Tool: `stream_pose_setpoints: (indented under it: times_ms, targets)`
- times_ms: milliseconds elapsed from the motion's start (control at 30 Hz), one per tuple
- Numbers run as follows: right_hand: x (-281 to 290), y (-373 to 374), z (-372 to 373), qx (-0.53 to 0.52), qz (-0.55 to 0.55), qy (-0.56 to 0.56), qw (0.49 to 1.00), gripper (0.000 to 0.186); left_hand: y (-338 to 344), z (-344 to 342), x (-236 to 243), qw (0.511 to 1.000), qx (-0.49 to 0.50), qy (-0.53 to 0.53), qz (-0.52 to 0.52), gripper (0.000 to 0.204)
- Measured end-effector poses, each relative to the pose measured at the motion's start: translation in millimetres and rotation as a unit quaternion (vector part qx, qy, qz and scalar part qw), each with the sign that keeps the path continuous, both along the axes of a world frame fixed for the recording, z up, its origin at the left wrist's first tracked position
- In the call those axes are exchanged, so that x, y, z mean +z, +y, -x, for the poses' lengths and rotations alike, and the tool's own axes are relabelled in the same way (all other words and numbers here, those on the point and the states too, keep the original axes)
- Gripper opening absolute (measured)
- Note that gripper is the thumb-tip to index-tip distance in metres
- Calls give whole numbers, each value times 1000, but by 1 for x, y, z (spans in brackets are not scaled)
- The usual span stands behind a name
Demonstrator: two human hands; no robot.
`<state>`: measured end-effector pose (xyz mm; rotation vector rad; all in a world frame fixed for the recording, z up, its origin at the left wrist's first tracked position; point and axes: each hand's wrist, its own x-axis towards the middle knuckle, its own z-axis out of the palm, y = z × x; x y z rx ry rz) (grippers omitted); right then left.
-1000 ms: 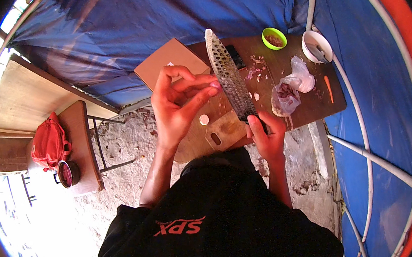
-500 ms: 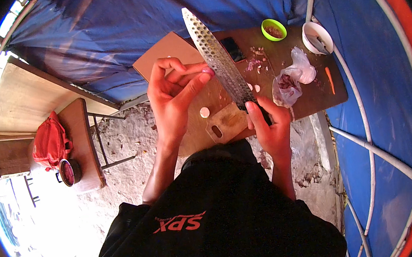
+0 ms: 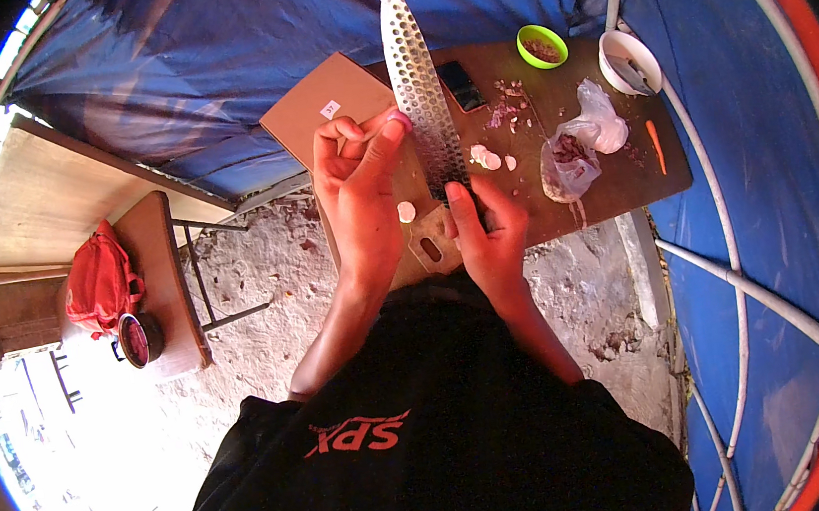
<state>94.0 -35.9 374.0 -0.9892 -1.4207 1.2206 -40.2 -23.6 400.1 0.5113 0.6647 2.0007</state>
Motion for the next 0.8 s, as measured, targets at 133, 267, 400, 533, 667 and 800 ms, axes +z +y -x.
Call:
stream_pose_setpoints:
  times_ms: [133,267,400,533,667,800]
  targets:
    - [-4,10,-8,22,-18,-5,1000,15,0,10,-1,997,-5,70,-11,27]
    - [4,18,-25,50,-14,-48,997,15,-5,23,2,984,-10,176,14,31]
    - [-2,14,-31,55,51,1,997,16,-3,25,-5,980,-24,196,28,31]
    - [-49,30,-51,16,83,12,996,22,-1,35,-21,987,-30,156,35,29]
    - [-154,71,-97,-15,77,-285,955,34,-8,49,-43,986,-31,127,104,42]
    - [-280,52,-120,-46,-15,-488,872,42,-21,62,-70,988,-89,22,126,30]
